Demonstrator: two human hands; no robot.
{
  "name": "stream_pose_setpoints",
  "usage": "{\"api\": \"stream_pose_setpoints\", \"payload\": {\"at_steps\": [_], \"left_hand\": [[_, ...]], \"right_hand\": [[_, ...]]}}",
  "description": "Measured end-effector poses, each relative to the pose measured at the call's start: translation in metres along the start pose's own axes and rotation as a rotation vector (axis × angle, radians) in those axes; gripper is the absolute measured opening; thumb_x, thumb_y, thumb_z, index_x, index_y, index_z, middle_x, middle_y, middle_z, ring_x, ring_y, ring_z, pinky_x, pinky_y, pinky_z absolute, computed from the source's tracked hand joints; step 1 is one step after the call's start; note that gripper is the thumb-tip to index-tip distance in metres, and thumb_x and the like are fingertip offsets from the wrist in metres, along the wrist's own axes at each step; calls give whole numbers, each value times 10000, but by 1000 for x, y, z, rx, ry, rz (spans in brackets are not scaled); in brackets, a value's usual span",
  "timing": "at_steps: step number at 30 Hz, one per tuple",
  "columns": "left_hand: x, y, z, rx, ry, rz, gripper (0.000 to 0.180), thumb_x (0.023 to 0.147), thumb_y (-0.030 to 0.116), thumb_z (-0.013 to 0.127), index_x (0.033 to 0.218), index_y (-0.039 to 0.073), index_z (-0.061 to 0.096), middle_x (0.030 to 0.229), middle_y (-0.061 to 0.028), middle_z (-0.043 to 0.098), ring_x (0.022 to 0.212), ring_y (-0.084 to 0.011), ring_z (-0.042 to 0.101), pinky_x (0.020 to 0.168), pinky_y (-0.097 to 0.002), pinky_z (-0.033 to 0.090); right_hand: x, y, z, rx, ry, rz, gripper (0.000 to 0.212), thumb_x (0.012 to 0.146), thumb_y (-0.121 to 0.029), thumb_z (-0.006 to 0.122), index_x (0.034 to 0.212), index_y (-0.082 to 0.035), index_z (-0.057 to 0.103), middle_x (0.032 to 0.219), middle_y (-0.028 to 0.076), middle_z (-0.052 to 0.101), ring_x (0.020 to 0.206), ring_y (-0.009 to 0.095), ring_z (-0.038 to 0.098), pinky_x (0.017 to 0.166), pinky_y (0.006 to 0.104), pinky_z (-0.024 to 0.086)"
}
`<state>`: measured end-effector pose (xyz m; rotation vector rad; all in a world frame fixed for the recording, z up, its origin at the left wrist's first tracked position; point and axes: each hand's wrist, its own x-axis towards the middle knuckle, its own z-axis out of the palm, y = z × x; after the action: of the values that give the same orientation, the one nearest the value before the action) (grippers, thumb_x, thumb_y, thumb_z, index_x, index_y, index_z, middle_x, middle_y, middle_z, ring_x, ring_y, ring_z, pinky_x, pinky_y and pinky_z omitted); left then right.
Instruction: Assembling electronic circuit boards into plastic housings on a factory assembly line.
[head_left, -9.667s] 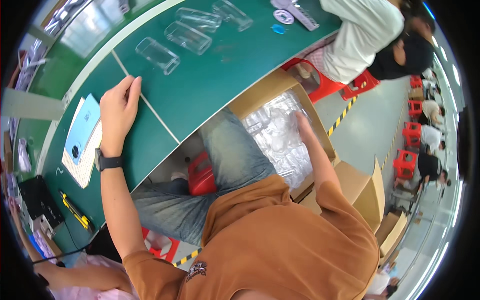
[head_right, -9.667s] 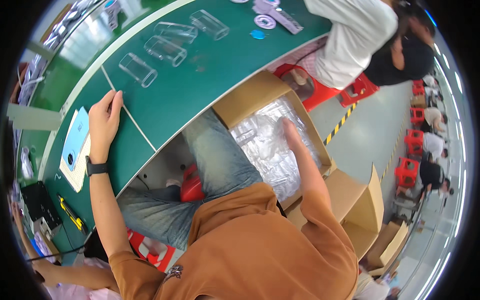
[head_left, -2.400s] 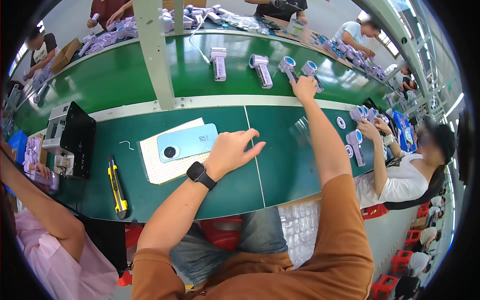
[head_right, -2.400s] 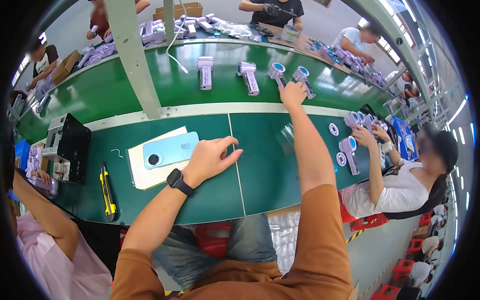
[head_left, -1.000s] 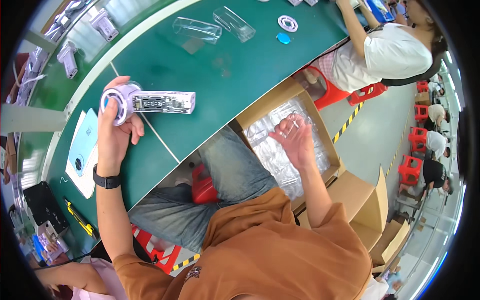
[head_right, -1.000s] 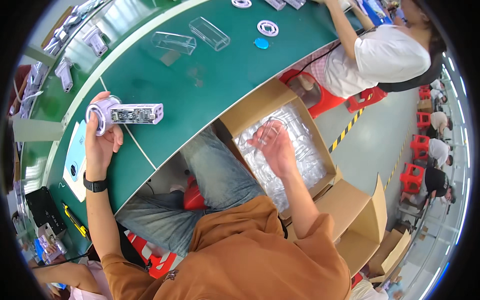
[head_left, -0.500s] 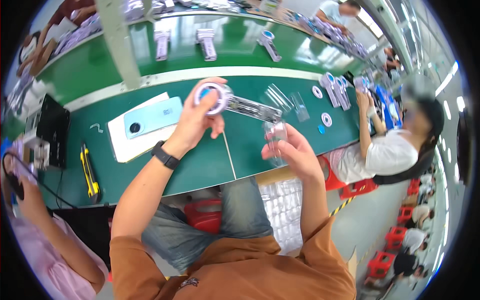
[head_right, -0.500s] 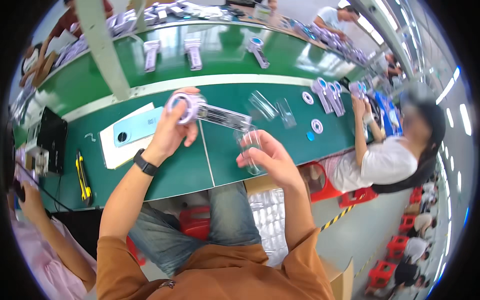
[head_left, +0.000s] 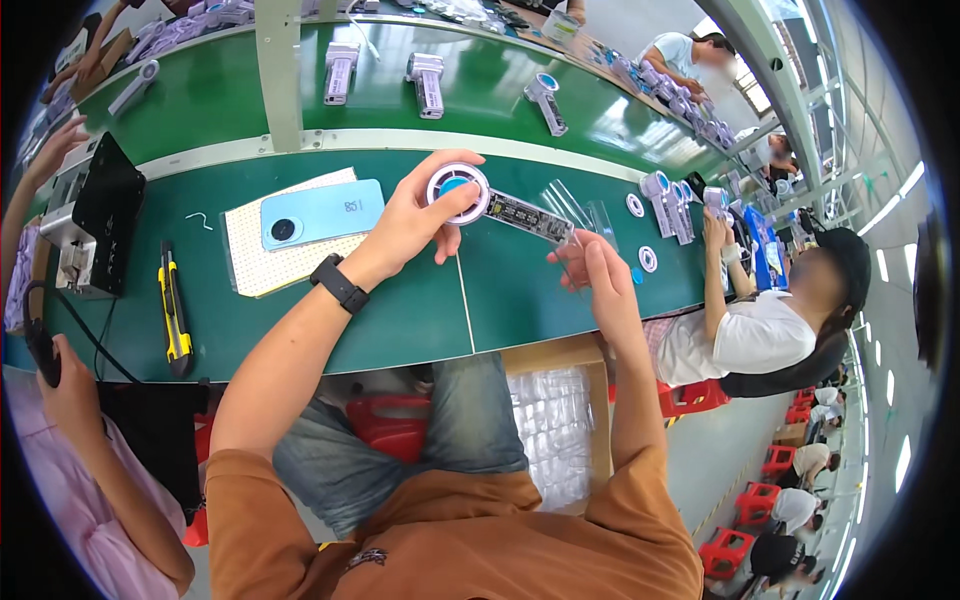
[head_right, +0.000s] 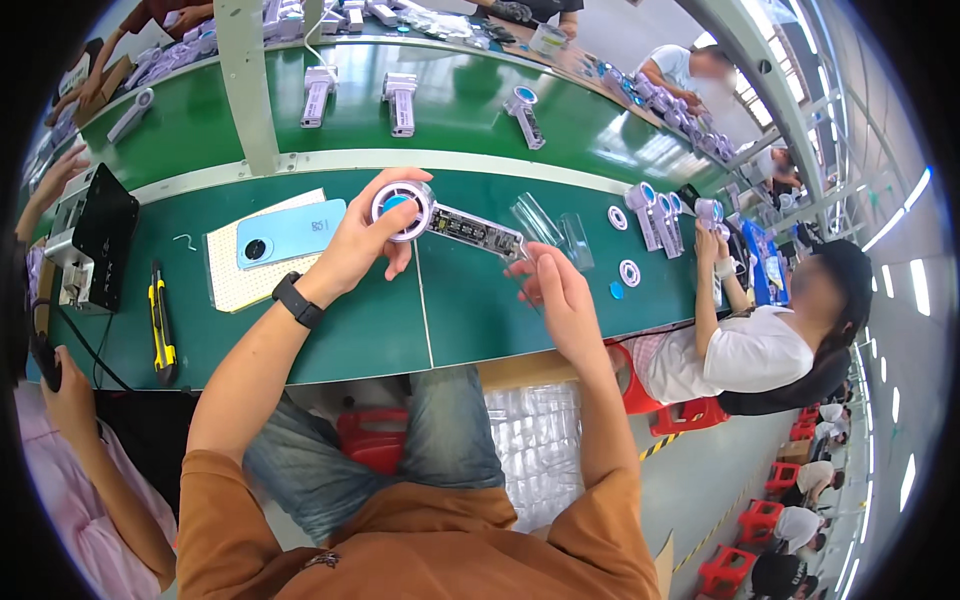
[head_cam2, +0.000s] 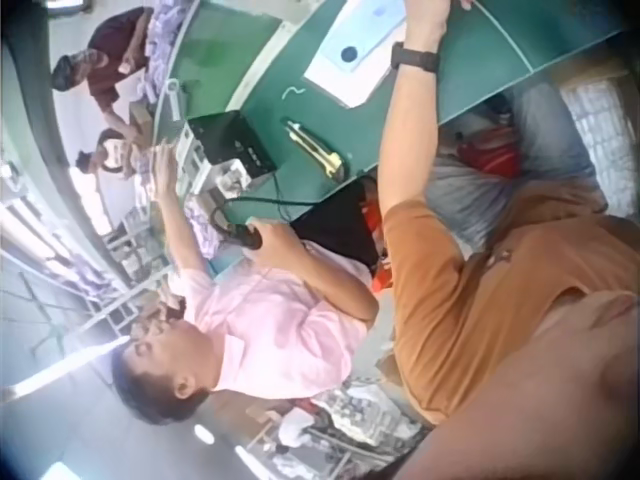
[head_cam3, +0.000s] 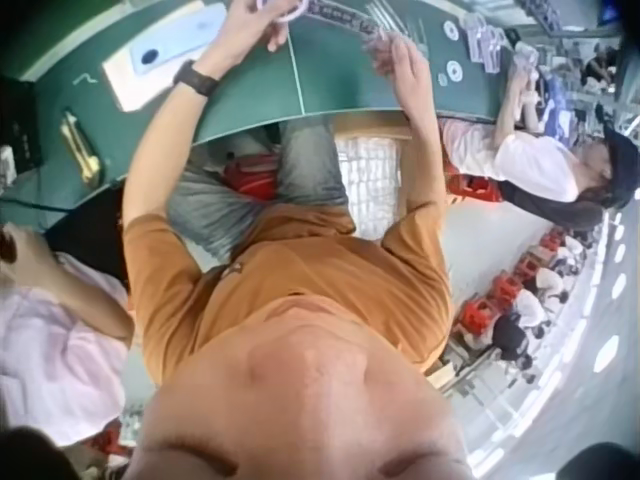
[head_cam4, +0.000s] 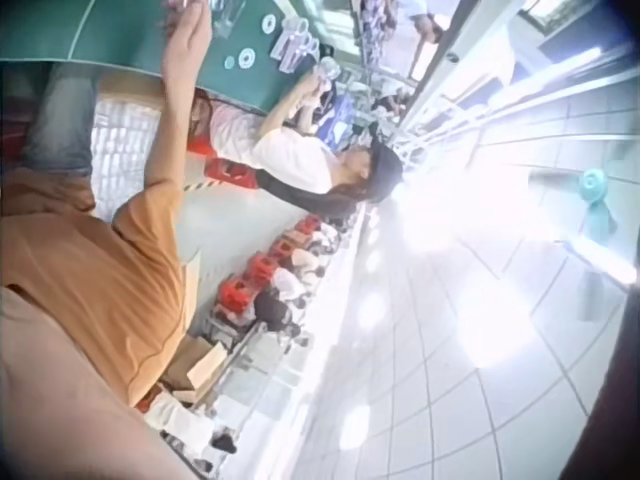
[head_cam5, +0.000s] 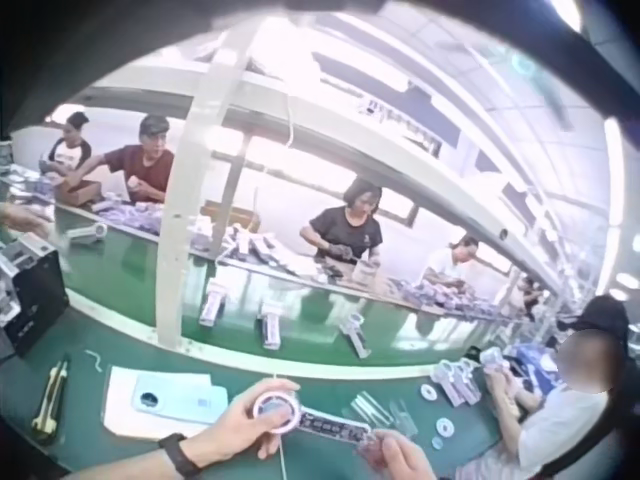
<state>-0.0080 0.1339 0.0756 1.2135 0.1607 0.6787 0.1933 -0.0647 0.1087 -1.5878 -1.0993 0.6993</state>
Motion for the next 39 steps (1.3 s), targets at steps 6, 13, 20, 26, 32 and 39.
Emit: {"api": "stream_pose_setpoints", "payload": {"at_steps": [6,13,20,26,32,39], "left_hand": [[3,0,-6,53,1,-17,425,1005,301,620,1384,139,514,901,-33,598,492,-93,555,373,-215,413],[2,2,-9,32,-17,-46,421,986,238,652,1367,105,532,880,-30,628,450,-78,542,348,-215,385],[-7,-11,22,156,-75,-104,412,989,300,643,1331,126,494,948,-68,618,519,-90,594,400,-215,455],[-5,-8,8,30,-144,-221,369,997,347,624,1256,111,504,914,-58,616,472,-104,589,368,-215,439],[-1,-5,-2,162,-9,-137,506,1061,501,324,1282,91,520,866,-65,629,407,-101,518,333,-220,375],[6,-6,-15,318,78,-114,496,1052,495,409,1217,62,584,789,-85,641,477,-102,514,418,-233,405]], "right_hand": [[23,-10,-18,19,-149,230,324,1045,-273,503,1234,-26,594,883,48,689,623,77,529,543,224,405],[24,-10,-18,-109,-233,12,386,860,-106,767,1213,-27,632,968,61,708,794,73,616,669,227,486],[20,-1,46,-576,-1,-399,393,860,-243,785,1159,-10,682,1029,182,722,857,289,724,745,343,556],[10,-8,63,-413,-6,-236,428,810,-231,815,1149,-8,679,924,183,731,838,310,737,741,361,565],[50,2,55,-218,-258,-20,355,927,-256,704,1147,21,661,802,104,694,624,142,637,575,284,498],[78,-6,37,448,-618,440,418,1038,-370,549,1174,25,578,791,78,662,526,93,570,442,236,445]]}}
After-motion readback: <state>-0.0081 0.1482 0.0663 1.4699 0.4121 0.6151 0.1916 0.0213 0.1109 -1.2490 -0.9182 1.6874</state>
